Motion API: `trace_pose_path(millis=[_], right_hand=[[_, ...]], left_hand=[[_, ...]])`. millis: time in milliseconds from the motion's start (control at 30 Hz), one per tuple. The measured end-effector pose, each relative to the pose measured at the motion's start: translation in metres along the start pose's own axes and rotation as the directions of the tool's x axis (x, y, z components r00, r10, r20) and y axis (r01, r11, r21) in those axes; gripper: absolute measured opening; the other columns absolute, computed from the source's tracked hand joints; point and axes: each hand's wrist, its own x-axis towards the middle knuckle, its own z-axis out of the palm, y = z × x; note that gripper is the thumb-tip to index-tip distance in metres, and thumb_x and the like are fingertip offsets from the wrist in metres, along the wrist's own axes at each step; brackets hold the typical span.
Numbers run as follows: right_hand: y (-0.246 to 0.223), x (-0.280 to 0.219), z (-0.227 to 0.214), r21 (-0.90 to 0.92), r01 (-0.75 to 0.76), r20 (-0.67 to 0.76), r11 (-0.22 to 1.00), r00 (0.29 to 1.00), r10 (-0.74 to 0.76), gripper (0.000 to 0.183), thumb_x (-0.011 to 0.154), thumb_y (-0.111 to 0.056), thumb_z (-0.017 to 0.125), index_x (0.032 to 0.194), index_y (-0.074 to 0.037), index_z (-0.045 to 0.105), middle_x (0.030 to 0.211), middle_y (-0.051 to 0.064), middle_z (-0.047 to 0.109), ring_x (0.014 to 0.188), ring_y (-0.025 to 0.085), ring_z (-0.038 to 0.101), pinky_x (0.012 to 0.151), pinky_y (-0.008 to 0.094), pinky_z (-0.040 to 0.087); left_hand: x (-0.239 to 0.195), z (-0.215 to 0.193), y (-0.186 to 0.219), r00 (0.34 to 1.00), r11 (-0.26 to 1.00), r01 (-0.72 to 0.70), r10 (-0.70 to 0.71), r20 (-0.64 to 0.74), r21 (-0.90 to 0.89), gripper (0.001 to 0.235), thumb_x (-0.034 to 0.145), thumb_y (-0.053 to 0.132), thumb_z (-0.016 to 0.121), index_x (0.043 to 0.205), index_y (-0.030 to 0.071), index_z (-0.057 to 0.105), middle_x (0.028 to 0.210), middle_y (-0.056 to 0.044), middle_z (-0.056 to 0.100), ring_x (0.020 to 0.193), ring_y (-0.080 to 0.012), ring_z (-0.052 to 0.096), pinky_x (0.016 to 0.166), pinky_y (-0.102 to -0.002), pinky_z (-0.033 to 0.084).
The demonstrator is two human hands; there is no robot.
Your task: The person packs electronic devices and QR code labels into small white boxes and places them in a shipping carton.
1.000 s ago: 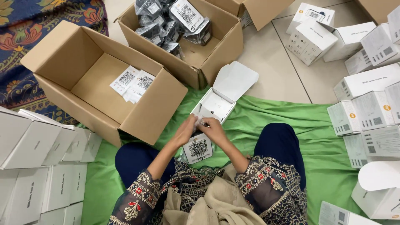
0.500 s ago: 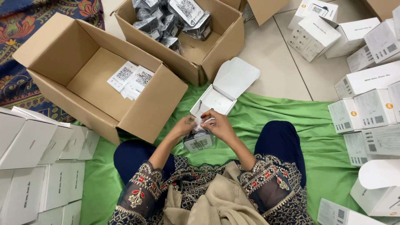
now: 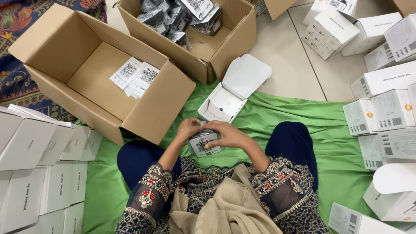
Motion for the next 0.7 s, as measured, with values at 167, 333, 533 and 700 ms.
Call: trace_pose_path(millis=[167,333,533,700], right_hand=[[0.019,-0.005,0.011,-0.058,-0.087,-0.025,0.995,0.996,0.085,0.051,0.075,-0.026,0.085,0.119,-0.004,0.070,0.110,0.015,0.074,0.102,0.032,0.071,0.088,0.039,0.055],[0.020,-0.005,0.008,-0.067,-0.204,-0.057,0.977,0.978,0.200,0.043,0.081,-0.028,0.083,0.117,-0.006,0.072,0.105,0.012,0.076,0.094,0.028,0.073,0.081,0.037,0.056],[0.052,-0.004,0.001,0.313,-0.326,-0.242,0.892,0.881,0.407,0.033,0.090,-0.024,0.078,0.118,-0.006,0.072,0.100,0.004,0.077,0.080,0.011,0.070,0.069,0.027,0.057],[0.048,-0.005,-0.018,0.729,-0.012,-0.588,0.685,0.500,0.636,0.036,0.095,-0.022,0.073,0.123,-0.005,0.058,0.092,0.005,0.073,0.075,0.007,0.066,0.064,0.024,0.054]], left_hand=[[-0.014,-0.006,0.019,0.987,0.985,0.160,-0.160,0.004,-0.069,0.026,0.069,0.013,0.083,0.094,0.011,0.075,0.079,-0.006,0.077,0.066,-0.0107,0.068,0.060,-0.027,0.050],[0.003,-0.021,0.008,0.943,0.917,0.324,-0.293,0.158,-0.231,0.029,0.084,0.015,0.079,0.110,0.005,0.069,0.092,-0.010,0.075,0.072,-0.0156,0.066,0.062,-0.030,0.052],[-0.035,-0.063,0.126,0.958,0.876,0.121,0.020,0.285,-0.467,0.036,0.106,0.028,0.058,0.127,0.000,0.064,0.118,-0.010,0.071,0.102,-0.0127,0.068,0.088,-0.028,0.056],[-0.029,-0.040,0.180,0.889,0.891,-0.449,0.454,-0.068,0.071,0.036,0.096,0.021,0.069,0.129,0.007,0.068,0.111,-0.014,0.077,0.101,-0.0248,0.075,0.087,-0.037,0.057]])
